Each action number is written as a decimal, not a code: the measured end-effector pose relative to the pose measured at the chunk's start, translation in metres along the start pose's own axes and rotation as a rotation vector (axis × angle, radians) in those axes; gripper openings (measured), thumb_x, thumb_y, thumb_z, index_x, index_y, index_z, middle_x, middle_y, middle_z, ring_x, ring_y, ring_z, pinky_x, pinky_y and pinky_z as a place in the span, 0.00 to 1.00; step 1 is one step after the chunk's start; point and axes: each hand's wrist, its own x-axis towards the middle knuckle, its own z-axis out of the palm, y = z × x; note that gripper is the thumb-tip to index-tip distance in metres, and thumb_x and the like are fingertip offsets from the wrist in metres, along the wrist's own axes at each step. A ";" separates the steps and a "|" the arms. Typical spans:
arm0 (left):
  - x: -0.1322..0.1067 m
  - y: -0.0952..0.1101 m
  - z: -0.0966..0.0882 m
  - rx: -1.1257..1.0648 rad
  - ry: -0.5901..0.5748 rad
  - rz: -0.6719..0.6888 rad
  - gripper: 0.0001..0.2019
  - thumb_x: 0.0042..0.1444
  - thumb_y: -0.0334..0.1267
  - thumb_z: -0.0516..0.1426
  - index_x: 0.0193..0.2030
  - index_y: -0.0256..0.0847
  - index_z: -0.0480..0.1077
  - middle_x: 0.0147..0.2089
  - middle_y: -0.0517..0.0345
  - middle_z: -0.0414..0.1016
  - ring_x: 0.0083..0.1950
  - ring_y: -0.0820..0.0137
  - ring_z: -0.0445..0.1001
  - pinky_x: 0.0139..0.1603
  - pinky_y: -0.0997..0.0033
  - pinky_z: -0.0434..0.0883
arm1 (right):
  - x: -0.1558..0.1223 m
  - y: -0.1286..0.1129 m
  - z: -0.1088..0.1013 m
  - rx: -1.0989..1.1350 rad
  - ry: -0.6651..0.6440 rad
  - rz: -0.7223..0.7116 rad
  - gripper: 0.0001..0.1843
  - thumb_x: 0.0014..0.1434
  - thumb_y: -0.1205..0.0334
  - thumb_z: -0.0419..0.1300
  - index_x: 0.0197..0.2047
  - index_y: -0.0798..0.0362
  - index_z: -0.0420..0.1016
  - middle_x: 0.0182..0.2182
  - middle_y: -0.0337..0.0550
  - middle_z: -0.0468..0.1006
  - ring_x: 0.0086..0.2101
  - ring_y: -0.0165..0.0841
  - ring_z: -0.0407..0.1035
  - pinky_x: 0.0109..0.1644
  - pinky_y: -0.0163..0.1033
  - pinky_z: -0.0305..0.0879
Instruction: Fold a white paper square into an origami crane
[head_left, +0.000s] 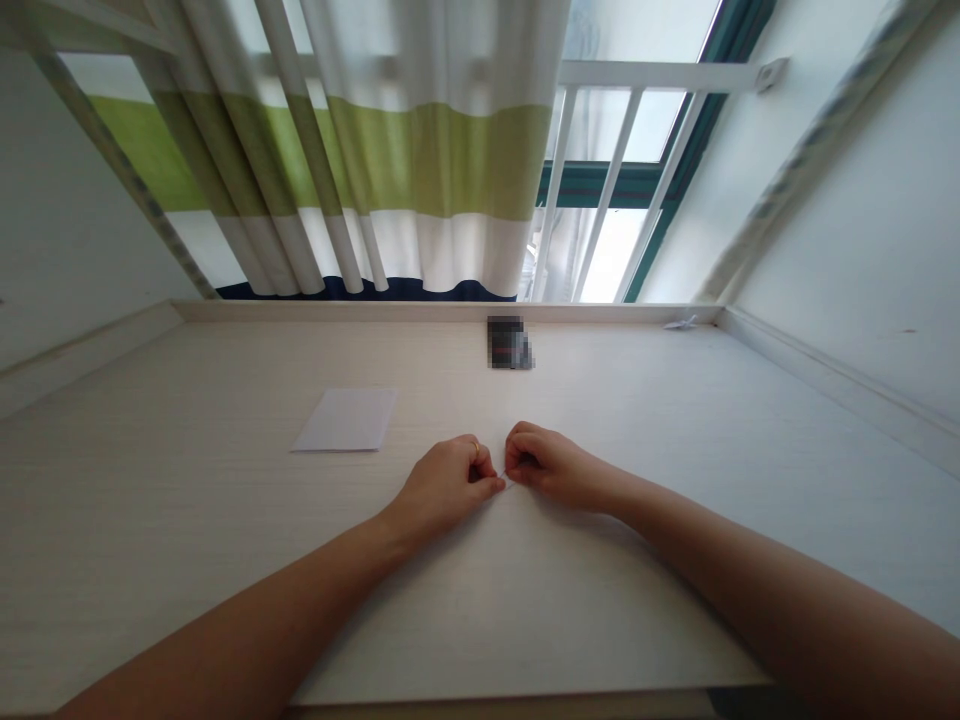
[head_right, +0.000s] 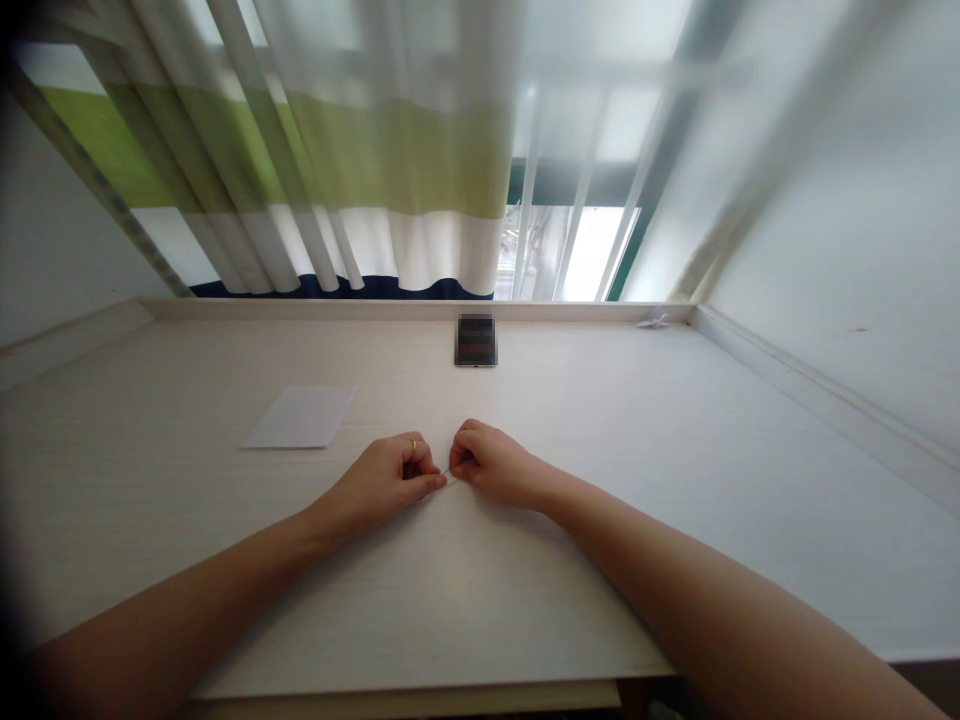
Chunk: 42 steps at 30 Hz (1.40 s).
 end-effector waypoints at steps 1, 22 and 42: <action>0.000 0.000 0.000 0.007 0.001 0.001 0.09 0.44 0.42 0.55 0.22 0.40 0.63 0.24 0.63 0.65 0.26 0.73 0.62 0.26 0.74 0.58 | 0.000 0.000 0.000 -0.003 0.004 -0.001 0.05 0.48 0.74 0.54 0.25 0.56 0.65 0.30 0.42 0.67 0.30 0.30 0.63 0.36 0.36 0.61; -0.002 0.002 0.003 -0.003 0.009 0.028 0.06 0.46 0.36 0.54 0.22 0.40 0.62 0.25 0.63 0.64 0.27 0.73 0.62 0.28 0.74 0.58 | 0.002 -0.007 0.001 0.028 -0.010 0.058 0.05 0.45 0.75 0.58 0.24 0.57 0.67 0.28 0.39 0.65 0.28 0.26 0.60 0.31 0.32 0.57; 0.000 -0.002 -0.005 -0.112 -0.138 -0.005 0.02 0.47 0.34 0.51 0.28 0.39 0.63 0.29 0.61 0.66 0.33 0.71 0.65 0.34 0.73 0.62 | 0.003 -0.011 0.004 -0.029 0.015 0.087 0.06 0.43 0.77 0.57 0.23 0.57 0.69 0.27 0.39 0.65 0.27 0.26 0.60 0.31 0.31 0.56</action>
